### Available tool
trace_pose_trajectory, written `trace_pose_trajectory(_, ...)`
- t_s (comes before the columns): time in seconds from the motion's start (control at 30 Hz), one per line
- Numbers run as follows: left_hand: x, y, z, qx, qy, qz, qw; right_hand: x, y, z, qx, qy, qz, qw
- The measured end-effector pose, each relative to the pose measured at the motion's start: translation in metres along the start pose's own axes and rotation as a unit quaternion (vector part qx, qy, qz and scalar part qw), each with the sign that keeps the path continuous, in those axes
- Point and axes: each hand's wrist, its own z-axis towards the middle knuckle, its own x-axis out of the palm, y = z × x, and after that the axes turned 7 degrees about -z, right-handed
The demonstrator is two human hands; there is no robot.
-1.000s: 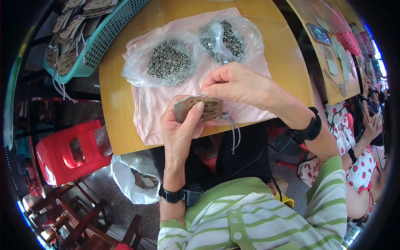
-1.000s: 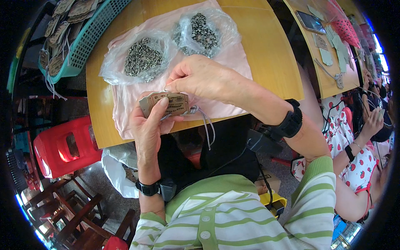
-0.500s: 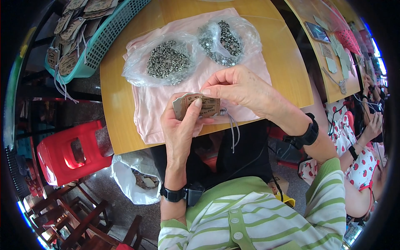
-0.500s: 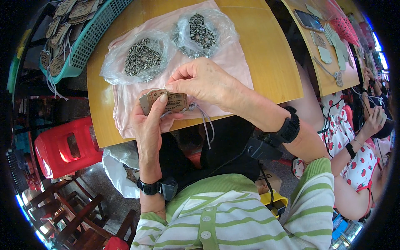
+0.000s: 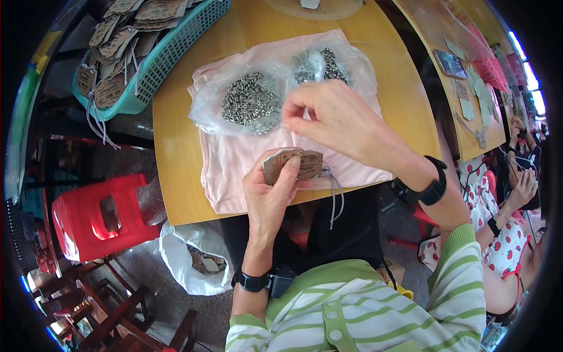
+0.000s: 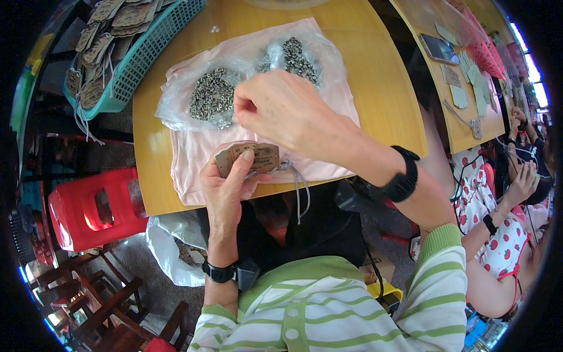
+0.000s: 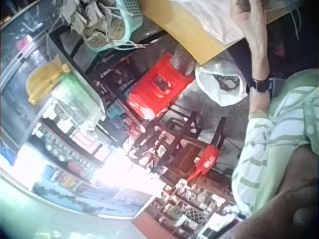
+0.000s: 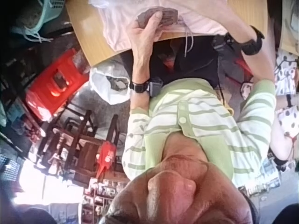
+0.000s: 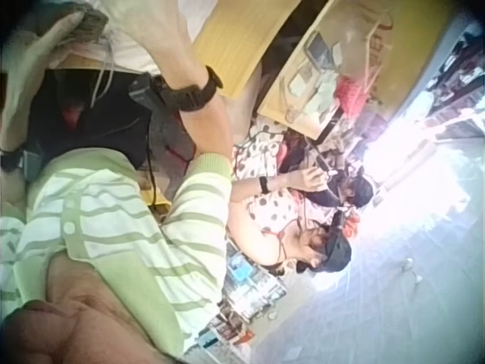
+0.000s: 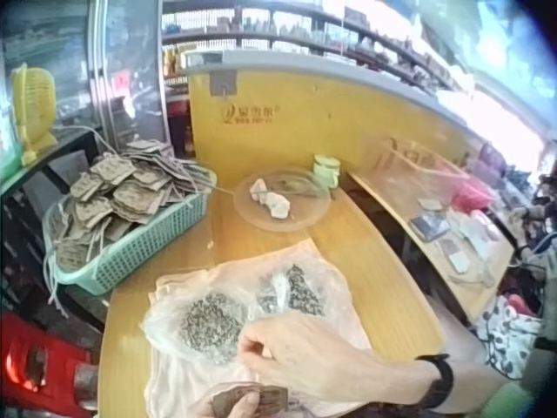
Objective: Assembling metal rings onto cardboard product tags.
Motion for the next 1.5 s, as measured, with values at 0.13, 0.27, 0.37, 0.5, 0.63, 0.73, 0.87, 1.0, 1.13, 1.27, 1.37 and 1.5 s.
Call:
trace_pose_trajectory(0.13,0.002,-0.004,-0.001,-0.02,0.027,0.014,0.999,0.022,-0.016,0.036,-0.025,-0.035,-0.04,0.998)
trace_pose_trajectory(0.27,0.002,-0.01,-0.004,-0.054,0.033,0.032,0.997,0.037,-0.016,0.052,-0.071,-0.058,-0.077,0.993)
trace_pose_trajectory(0.37,0.001,-0.012,-0.003,-0.059,0.039,0.04,0.997,0.043,-0.013,0.06,-0.07,-0.054,-0.099,0.991)
trace_pose_trajectory(0.5,-0.002,-0.009,-0.003,-0.061,0.041,0.013,0.997,0.048,-0.015,0.065,-0.098,-0.047,-0.101,0.989)
trace_pose_trajectory(0.63,-0.004,-0.006,-0.001,-0.053,0.027,-0.014,0.998,0.049,-0.019,0.066,-0.089,-0.067,-0.074,0.991)
trace_pose_trajectory(0.73,-0.007,-0.004,0.0,-0.056,0.032,-0.005,0.998,0.042,-0.017,0.065,-0.034,-0.035,0.017,0.999)
trace_pose_trajectory(0.87,-0.004,-0.001,0.0,-0.02,0.034,-0.003,0.999,0.039,-0.018,0.065,-0.023,-0.053,0.029,0.998)
trace_pose_trajectory(1.0,-0.003,-0.001,0.0,-0.02,0.043,-0.005,0.999,0.038,-0.02,0.062,-0.026,-0.051,0.032,0.998)
trace_pose_trajectory(1.13,0.001,-0.003,-0.002,-0.007,0.033,-0.031,0.999,0.026,-0.024,0.052,-0.027,-0.037,0.159,0.986)
trace_pose_trajectory(1.27,-0.006,-0.002,-0.002,-0.011,0.024,-0.045,0.999,0.006,-0.018,0.028,0.119,0.077,0.309,0.94)
trace_pose_trajectory(1.37,-0.008,-0.002,-0.003,-0.016,0.031,-0.044,0.998,0.01,-0.027,-0.008,0.08,0.005,0.147,0.986)
trace_pose_trajectory(1.5,-0.01,-0.001,-0.003,-0.015,0.036,-0.028,0.999,0.033,-0.05,-0.034,-0.087,-0.143,-0.142,0.976)
